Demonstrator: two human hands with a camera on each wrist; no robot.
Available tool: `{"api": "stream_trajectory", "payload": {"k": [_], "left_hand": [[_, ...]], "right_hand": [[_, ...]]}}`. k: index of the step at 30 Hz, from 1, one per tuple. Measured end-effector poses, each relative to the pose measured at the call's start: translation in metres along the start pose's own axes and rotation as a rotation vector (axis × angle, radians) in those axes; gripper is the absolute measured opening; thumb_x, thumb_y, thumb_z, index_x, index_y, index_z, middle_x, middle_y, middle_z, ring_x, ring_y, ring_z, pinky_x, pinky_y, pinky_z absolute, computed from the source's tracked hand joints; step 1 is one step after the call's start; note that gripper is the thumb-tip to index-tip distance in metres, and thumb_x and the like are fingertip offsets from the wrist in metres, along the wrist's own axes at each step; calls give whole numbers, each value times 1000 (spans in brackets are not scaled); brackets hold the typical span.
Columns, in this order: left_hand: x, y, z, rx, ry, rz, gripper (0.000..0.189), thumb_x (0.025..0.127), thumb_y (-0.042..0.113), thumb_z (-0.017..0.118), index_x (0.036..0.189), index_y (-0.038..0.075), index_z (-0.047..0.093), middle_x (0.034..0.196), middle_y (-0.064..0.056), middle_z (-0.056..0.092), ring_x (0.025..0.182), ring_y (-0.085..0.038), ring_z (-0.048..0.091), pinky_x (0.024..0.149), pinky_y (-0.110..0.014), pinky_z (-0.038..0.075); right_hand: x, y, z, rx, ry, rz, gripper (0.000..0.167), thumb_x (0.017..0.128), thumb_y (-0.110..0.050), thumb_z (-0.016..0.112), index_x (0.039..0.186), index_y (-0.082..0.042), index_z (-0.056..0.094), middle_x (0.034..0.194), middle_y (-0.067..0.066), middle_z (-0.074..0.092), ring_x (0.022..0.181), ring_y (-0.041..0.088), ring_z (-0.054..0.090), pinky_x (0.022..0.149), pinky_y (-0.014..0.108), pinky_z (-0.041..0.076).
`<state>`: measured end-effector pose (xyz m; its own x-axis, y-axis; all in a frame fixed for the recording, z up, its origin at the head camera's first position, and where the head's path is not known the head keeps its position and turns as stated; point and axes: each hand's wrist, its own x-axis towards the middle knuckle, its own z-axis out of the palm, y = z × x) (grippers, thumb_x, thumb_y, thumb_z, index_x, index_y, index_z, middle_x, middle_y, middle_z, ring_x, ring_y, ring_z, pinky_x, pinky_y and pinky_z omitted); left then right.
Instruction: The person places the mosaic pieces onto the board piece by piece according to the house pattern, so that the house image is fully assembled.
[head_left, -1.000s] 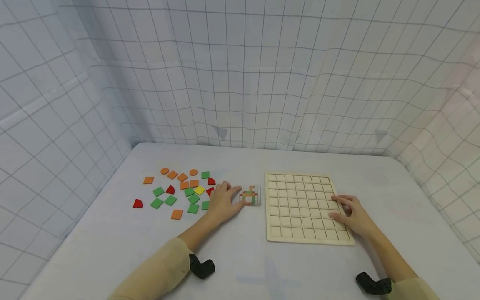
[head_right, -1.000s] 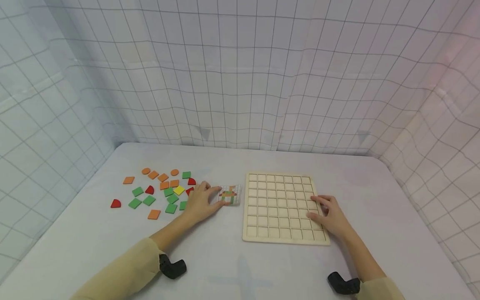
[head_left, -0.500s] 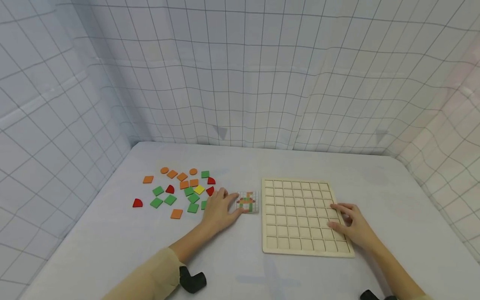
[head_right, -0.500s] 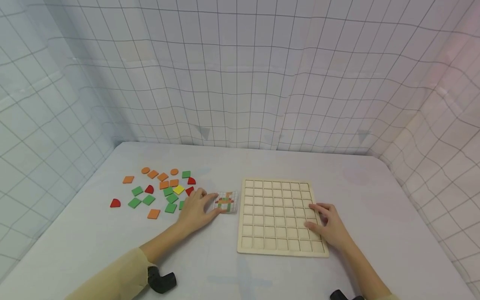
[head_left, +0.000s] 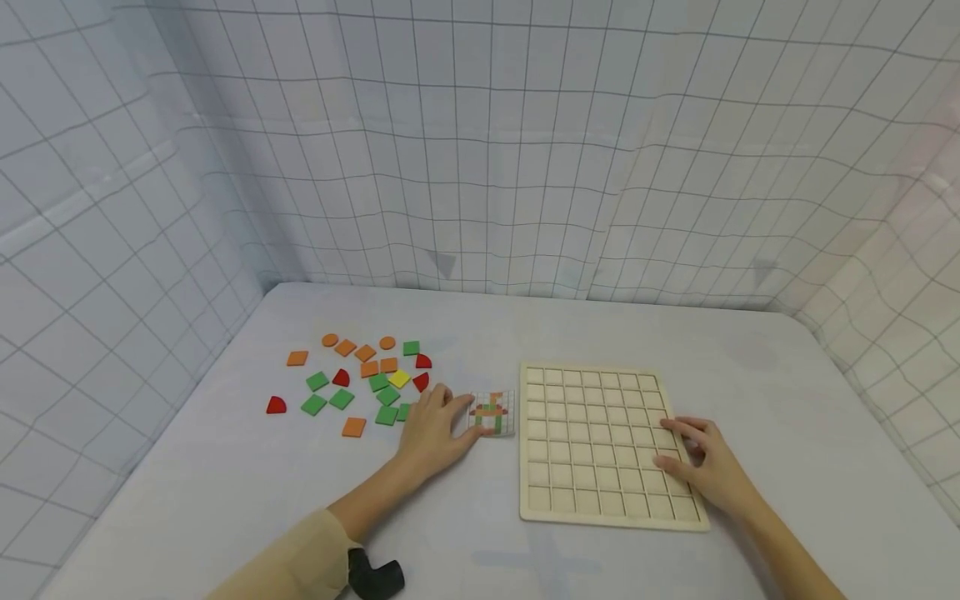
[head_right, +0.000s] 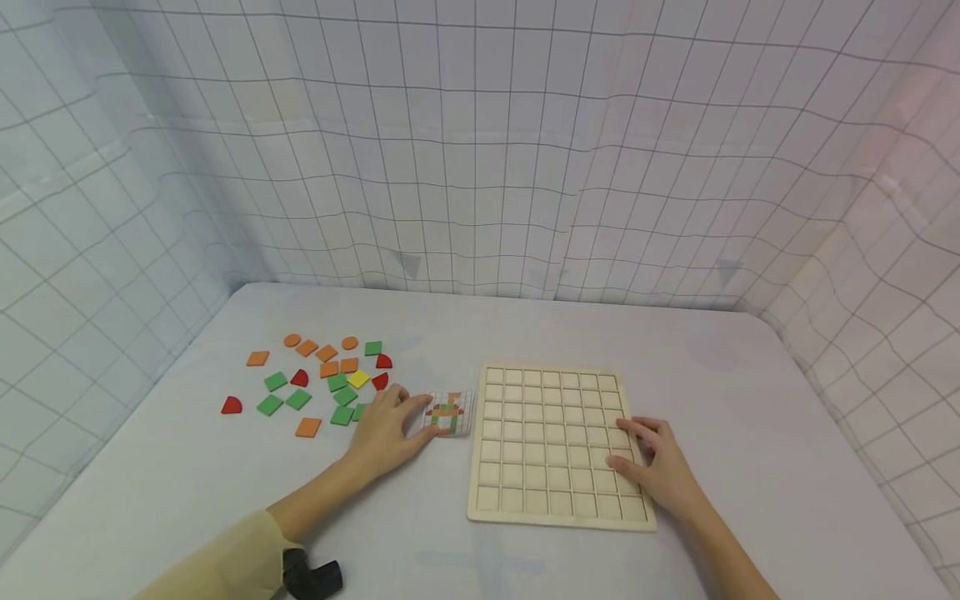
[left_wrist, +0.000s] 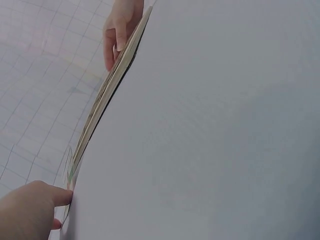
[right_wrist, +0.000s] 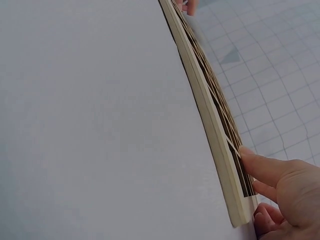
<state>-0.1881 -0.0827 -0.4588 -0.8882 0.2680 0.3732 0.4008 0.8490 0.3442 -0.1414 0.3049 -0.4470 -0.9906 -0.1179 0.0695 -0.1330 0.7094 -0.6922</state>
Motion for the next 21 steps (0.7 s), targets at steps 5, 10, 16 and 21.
{"api": "stream_trajectory", "payload": {"k": [5, 10, 16, 21], "left_hand": [[-4, 2, -2, 3, 3, -4, 44, 76, 39, 68, 109, 10, 66, 85, -3, 43, 78, -17, 37, 63, -30, 31], [-7, 4, -5, 15, 0, -6, 45, 76, 39, 68, 110, 11, 66, 85, -3, 43, 77, -17, 37, 65, -30, 32], [-9, 3, -7, 29, 17, 9, 45, 75, 41, 69, 110, 12, 67, 83, -3, 43, 74, -16, 36, 63, -29, 31], [-7, 3, -7, 32, 0, -8, 45, 75, 40, 69, 110, 11, 66, 83, -2, 42, 75, -16, 36, 62, -29, 31]], "right_hand": [[-3, -1, 2, 10, -3, -8, 58, 81, -24, 70, 131, -3, 48, 129, 18, 33, 97, 21, 37, 74, 26, 35], [-6, -2, 3, 5, 2, -17, 57, 81, -23, 70, 130, -3, 49, 129, 17, 33, 97, 21, 37, 73, 25, 35], [-10, -4, 4, -8, 18, -35, 55, 80, -22, 70, 128, -2, 51, 128, 18, 35, 100, 22, 39, 76, 25, 36], [-12, -6, 5, -2, 17, -17, 55, 81, -23, 70, 128, -2, 50, 128, 18, 34, 98, 22, 39, 74, 24, 35]]}}
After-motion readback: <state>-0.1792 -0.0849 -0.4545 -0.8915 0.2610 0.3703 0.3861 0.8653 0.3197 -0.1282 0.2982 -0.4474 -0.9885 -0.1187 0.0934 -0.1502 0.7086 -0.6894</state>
